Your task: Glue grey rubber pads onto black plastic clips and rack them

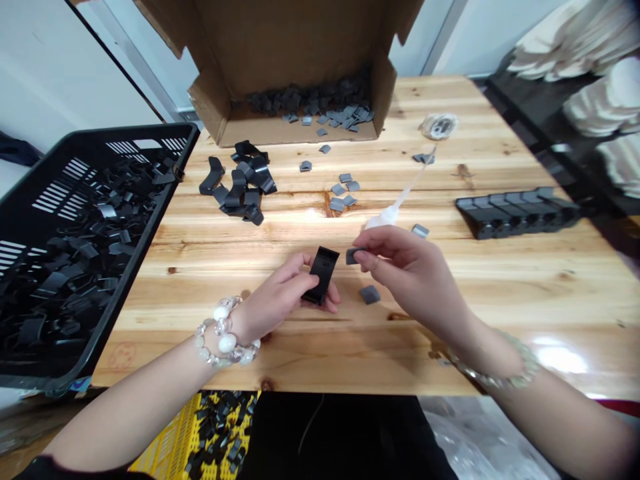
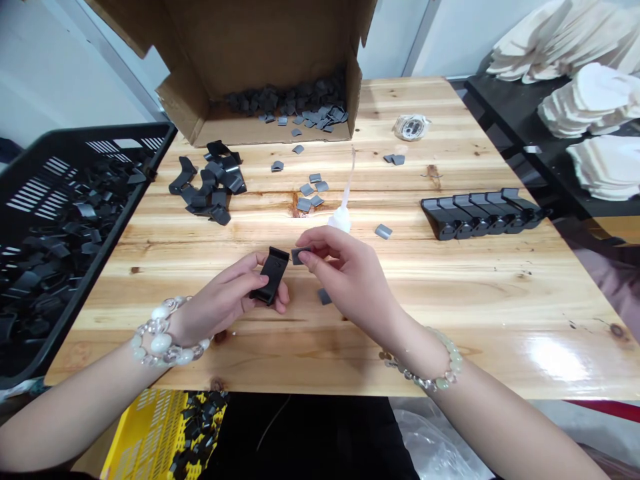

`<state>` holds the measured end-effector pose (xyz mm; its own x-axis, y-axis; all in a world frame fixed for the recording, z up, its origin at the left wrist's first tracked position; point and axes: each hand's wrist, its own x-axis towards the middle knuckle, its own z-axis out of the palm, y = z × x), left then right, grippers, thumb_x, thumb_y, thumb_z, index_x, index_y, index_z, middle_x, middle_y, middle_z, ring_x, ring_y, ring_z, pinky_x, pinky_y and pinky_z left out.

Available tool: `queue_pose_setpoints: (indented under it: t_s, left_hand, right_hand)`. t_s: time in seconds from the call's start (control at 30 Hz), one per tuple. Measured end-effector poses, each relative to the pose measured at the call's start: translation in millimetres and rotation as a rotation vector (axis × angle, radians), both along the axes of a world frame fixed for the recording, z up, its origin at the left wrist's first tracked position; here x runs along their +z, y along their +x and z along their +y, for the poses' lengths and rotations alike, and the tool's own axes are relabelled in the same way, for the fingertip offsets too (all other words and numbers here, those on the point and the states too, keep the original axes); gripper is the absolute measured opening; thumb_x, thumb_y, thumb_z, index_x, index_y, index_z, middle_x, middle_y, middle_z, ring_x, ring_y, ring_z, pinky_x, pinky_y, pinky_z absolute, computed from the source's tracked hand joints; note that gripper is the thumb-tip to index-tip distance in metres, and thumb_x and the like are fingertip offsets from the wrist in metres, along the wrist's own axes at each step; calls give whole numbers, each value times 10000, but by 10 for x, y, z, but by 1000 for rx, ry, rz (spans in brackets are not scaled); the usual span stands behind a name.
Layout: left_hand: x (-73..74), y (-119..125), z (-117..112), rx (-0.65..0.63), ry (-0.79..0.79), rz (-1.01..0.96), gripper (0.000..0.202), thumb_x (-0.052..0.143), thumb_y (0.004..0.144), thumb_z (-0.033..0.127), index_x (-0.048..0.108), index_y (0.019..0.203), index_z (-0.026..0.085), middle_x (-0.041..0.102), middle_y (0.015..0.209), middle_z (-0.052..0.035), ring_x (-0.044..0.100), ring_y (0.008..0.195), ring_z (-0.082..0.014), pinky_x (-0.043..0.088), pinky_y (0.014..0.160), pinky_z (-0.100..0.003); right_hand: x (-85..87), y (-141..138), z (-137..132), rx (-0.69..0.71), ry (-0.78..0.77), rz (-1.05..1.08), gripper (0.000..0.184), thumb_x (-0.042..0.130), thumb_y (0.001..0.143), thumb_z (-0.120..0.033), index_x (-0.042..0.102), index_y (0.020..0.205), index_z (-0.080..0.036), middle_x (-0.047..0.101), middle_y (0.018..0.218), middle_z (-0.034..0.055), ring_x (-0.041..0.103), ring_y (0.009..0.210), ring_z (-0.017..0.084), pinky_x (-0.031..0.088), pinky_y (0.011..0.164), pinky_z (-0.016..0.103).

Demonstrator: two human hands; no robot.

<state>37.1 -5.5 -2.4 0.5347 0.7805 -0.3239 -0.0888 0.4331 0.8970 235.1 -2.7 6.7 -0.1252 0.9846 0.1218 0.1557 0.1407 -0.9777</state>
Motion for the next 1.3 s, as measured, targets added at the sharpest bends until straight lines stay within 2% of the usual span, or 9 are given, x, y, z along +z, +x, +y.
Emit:
queue_pose_setpoints:
  t_s: [0.13, 0.33, 0.47, 0.63, 0.8, 1.07, 1.3]
  left_hand:
    - [-25, 7, -23, -36, 139, 10, 209, 399, 948, 215, 464, 1128, 133, 632, 847, -49, 619, 794, -153, 502, 782, -325]
    - [-16, 37, -73, -51, 281, 110, 200, 381, 972, 219, 422, 1157, 153, 606, 872, -29, 599, 814, -129, 496, 812, -292]
    - [-23, 55, -95, -85, 304, 139, 191, 372, 980, 235, 413, 1153, 166, 614, 902, -29, 610, 846, -132, 493, 854, -304]
    - [-20, 56, -99, -91, 296, 158, 161, 379, 977, 243, 410, 1119, 173, 623, 926, -36, 620, 862, -138, 502, 858, -309]
    - [-13, 48, -110, -86, 319, 207, 182, 387, 971, 263, 417, 1130, 179, 643, 926, -48, 628, 872, -162, 506, 859, -337]
    - [-1, 61, -122, -98, 322, 217, 180, 371, 979, 273, 408, 1134, 189, 642, 962, -56, 634, 900, -161, 508, 883, -337]
    - [-33, 50, -147, -131, 376, 268, 223, 347, 987, 288, 385, 1187, 196, 635, 938, -50, 621, 902, -167, 488, 877, -352]
  right_hand:
    - [14, -31, -25, 11, -64, 7, 103, 668, 815, -235, 586, 852, -185, 655, 761, 0, 637, 696, 115, 467, 563, 208]
    - [18, -19, -12, -11, 11, -122, 131, 683, 805, -300, 626, 812, -182, 669, 939, 36, 640, 859, 151, 485, 654, 245]
    - [41, -35, -22, 34, 8, -220, 99, 673, 808, -270, 635, 791, -181, 680, 854, 19, 630, 732, 123, 471, 631, 245]
    - [72, -60, -49, 40, 75, -343, 65, 659, 813, -221, 643, 762, -182, 679, 811, 5, 580, 618, 87, 436, 581, 229]
    - [63, -64, -51, 22, 121, -406, 60, 666, 803, -194, 646, 747, -189, 684, 803, 4, 562, 601, 91, 422, 571, 237]
    - [-13, -84, -74, -24, 245, -480, 110, 663, 806, -187, 598, 718, -192, 684, 896, 25, 549, 635, 101, 439, 601, 251]
    - [-69, -89, -88, -47, 137, -405, 182, 668, 801, -209, 490, 762, -202, 660, 870, 2, 537, 610, 92, 423, 549, 246]
